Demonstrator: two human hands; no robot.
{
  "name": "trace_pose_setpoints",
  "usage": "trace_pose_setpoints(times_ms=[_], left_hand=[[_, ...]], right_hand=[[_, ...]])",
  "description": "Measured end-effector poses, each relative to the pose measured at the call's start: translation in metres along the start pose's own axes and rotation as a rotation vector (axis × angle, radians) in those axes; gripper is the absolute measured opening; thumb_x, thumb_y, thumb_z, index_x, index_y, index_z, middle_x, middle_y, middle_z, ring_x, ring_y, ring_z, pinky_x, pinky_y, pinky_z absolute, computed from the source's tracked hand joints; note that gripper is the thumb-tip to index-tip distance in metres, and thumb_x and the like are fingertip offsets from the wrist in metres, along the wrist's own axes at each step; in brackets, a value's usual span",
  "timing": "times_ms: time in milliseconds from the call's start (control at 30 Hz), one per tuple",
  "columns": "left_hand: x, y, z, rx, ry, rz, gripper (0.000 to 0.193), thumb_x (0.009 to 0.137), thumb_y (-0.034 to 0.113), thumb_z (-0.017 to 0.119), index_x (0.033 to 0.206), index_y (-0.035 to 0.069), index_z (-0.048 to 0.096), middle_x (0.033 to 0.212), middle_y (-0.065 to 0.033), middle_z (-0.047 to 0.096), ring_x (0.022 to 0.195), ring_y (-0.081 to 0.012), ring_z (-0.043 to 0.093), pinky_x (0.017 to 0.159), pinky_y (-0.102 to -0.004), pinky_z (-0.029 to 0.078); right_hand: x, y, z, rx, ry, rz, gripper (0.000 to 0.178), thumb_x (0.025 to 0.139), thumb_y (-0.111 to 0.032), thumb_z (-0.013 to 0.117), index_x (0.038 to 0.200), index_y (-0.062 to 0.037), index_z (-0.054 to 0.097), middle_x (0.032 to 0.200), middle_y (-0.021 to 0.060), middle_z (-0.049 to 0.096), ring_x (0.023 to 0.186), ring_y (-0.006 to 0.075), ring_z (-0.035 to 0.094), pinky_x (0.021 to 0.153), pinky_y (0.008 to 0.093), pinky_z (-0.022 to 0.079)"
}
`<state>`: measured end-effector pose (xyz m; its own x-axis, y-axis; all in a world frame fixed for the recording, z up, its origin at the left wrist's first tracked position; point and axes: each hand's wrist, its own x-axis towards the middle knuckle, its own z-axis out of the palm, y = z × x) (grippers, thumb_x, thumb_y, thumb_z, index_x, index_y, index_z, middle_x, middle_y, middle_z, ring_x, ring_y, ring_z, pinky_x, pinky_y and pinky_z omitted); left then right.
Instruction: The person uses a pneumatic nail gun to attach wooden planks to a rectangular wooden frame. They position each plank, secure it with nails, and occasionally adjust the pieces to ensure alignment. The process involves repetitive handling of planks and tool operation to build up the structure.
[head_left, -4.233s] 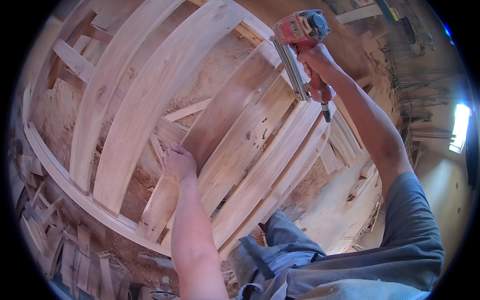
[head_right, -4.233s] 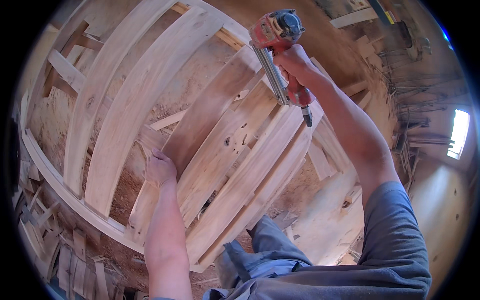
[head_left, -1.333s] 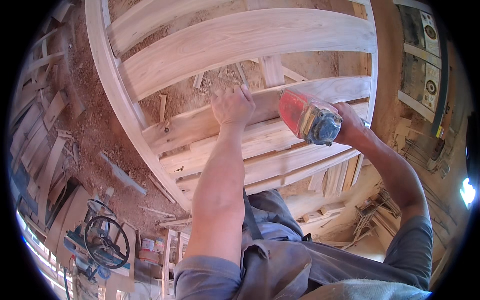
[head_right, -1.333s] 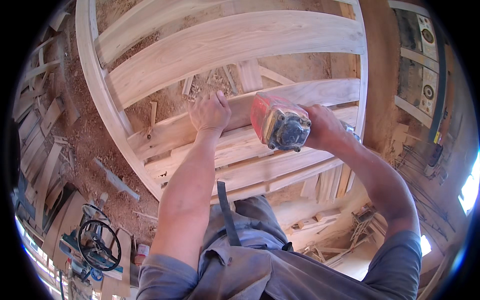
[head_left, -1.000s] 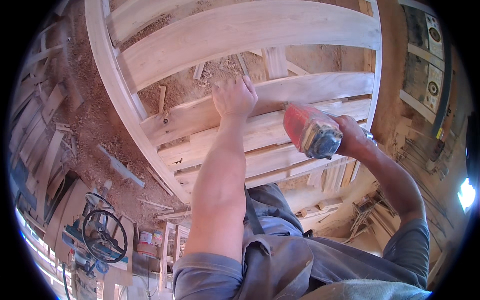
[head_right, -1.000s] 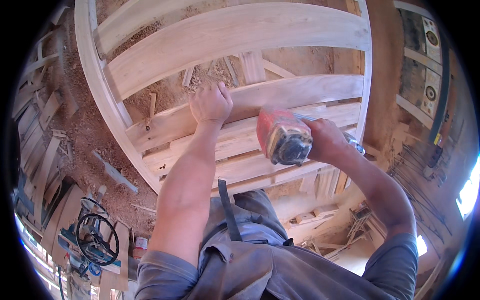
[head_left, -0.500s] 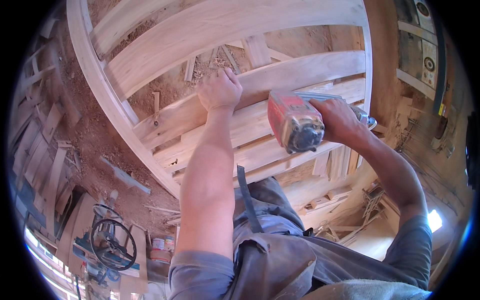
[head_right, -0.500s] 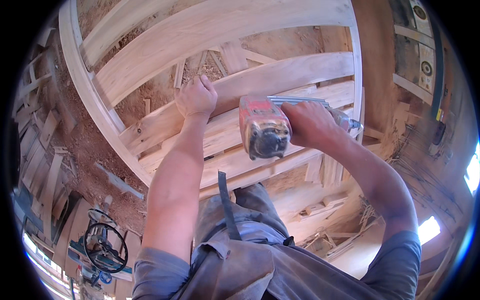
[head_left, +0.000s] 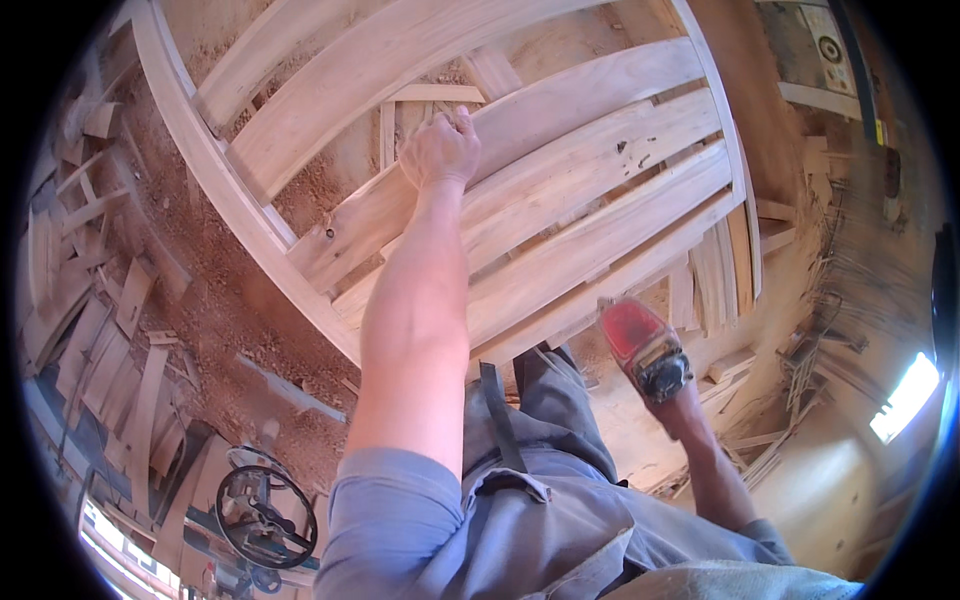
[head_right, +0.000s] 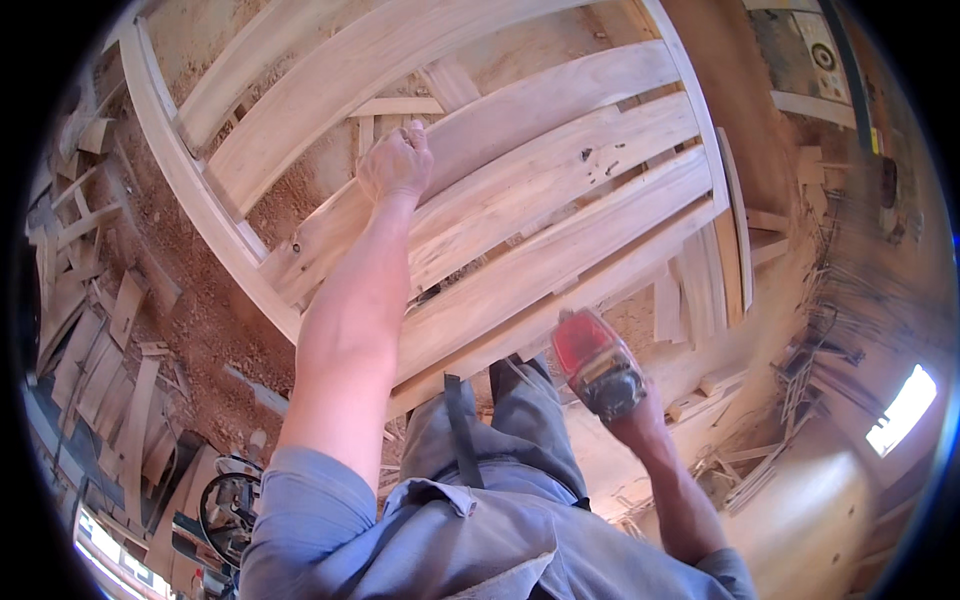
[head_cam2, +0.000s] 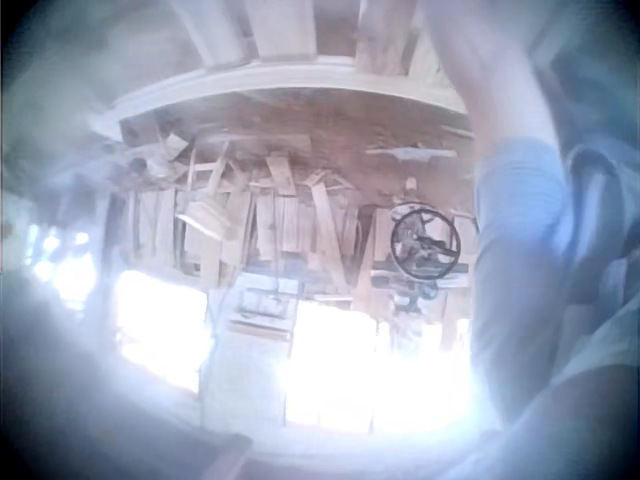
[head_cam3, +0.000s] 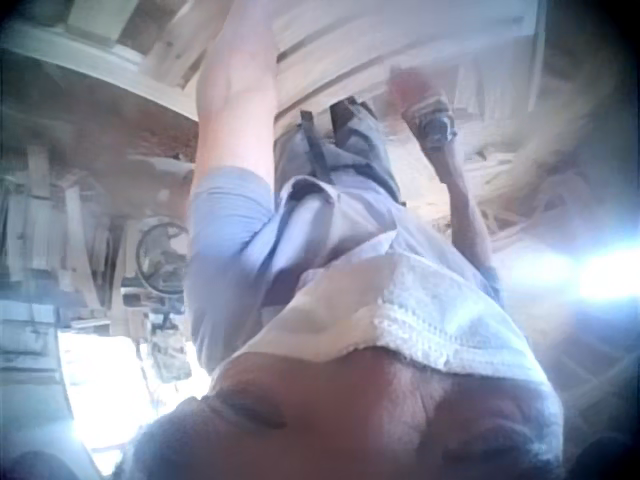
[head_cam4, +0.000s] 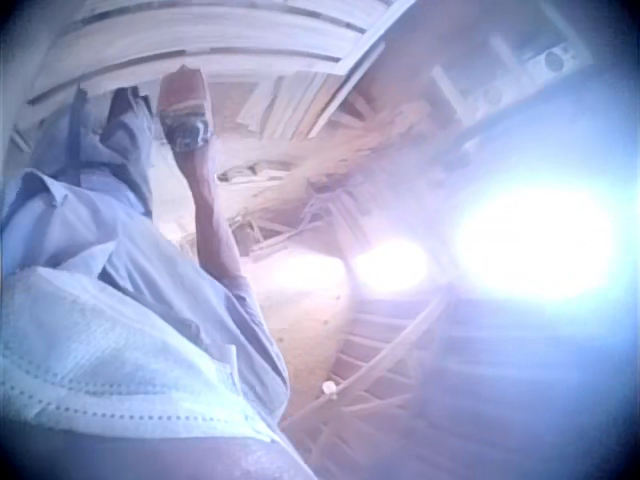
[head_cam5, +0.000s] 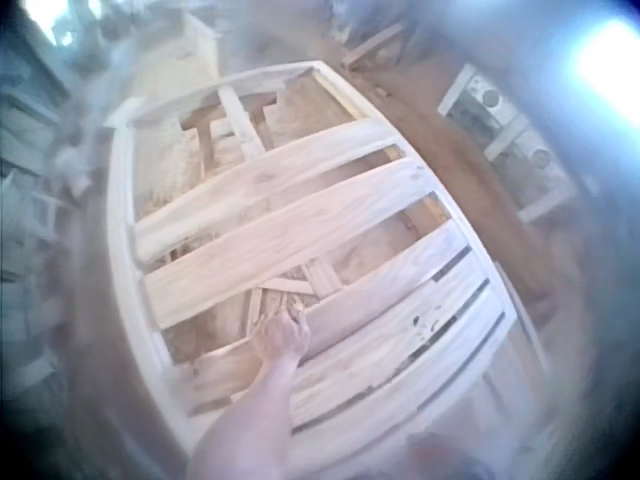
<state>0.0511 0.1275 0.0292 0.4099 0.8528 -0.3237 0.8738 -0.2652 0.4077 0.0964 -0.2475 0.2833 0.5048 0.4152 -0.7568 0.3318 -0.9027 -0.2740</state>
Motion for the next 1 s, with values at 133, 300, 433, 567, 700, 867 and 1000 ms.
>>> trace_pose_setpoints(times_ms=[133,300,433,567,700,867,1000], left_hand=[[-0.024,-0.046,-0.014,-0.139,0.083,0.291,0.034,0.096,0.032,0.051,0.110,0.007,0.070,0.115,-0.0167,0.069,0.115,-0.0321,0.059,0.100,-0.0484,0.043],[-0.095,-0.137,-0.047,-0.035,0.406,0.368,0.039,0.089,0.017,0.060,0.126,0.003,0.061,0.127,-0.0176,0.061,0.129,-0.0369,0.045,0.111,-0.0499,0.034],[-0.204,-0.224,-0.081,-0.102,0.428,-0.077,0.050,0.088,0.015,0.061,0.133,-0.004,0.055,0.135,-0.0218,0.055,0.133,-0.0400,0.041,0.114,-0.0525,0.031],[-0.296,-0.312,-0.113,-0.276,0.056,-0.424,0.037,0.085,0.016,0.056,0.111,-0.009,0.062,0.106,-0.0307,0.066,0.106,-0.0408,0.063,0.097,-0.0496,0.045],[-0.363,-0.381,-0.077,-0.627,0.139,-0.471,0.029,0.087,0.020,0.061,0.092,-0.009,0.061,0.089,-0.0189,0.069,0.083,-0.0277,0.062,0.081,-0.0419,0.049],[-0.329,-0.345,-0.104,-1.004,-0.187,-0.773,0.021,0.098,0.025,0.059,0.083,0.019,0.046,0.066,0.0078,0.038,0.048,-0.0043,0.035,0.041,-0.0226,0.024],[-0.253,-0.335,-0.122,-1.115,-0.180,-0.592,0.023,0.099,0.028,0.059,0.083,0.019,0.045,0.066,0.0076,0.038,0.049,-0.0039,0.036,0.040,-0.0230,0.025]], right_hand=[[-0.084,0.006,0.056,0.061,-0.039,0.260,0.040,0.086,-0.025,0.077,0.120,-0.0051,0.067,0.109,0.0159,0.073,0.106,0.0286,0.071,0.085,0.0374,0.055],[-0.133,0.030,0.133,0.230,0.073,0.171,0.040,0.086,-0.034,0.077,0.113,-0.0056,0.071,0.101,0.0175,0.074,0.102,0.0337,0.071,0.082,0.0410,0.055],[-0.140,0.032,0.173,0.191,-0.018,0.224,0.044,0.080,-0.020,0.077,0.118,-0.0011,0.065,0.094,0.0186,0.072,0.092,0.0311,0.072,0.078,0.0416,0.055],[-0.146,0.024,0.206,0.234,0.011,0.264,0.048,0.082,-0.024,0.077,0.121,-0.0006,0.064,0.107,0.0210,0.070,0.101,0.0308,0.069,0.086,0.0413,0.053],[-0.167,0.011,0.225,0.440,0.112,0.072,0.052,0.080,-0.012,0.066,0.131,-0.0032,0.058,0.116,0.0148,0.066,0.111,0.0243,0.062,0.093,0.0353,0.048],[-0.169,-0.037,0.227,0.662,0.084,0.089,0.053,0.075,0.000,0.055,0.128,0.0006,0.060,0.113,0.0188,0.067,0.108,0.0286,0.064,0.093,0.0362,0.048],[-0.134,-0.080,0.244,0.685,0.134,-0.043,0.054,0.073,0.002,0.056,0.127,0.0004,0.060,0.112,0.0156,0.067,0.109,0.0253,0.062,0.095,0.0345,0.046]])
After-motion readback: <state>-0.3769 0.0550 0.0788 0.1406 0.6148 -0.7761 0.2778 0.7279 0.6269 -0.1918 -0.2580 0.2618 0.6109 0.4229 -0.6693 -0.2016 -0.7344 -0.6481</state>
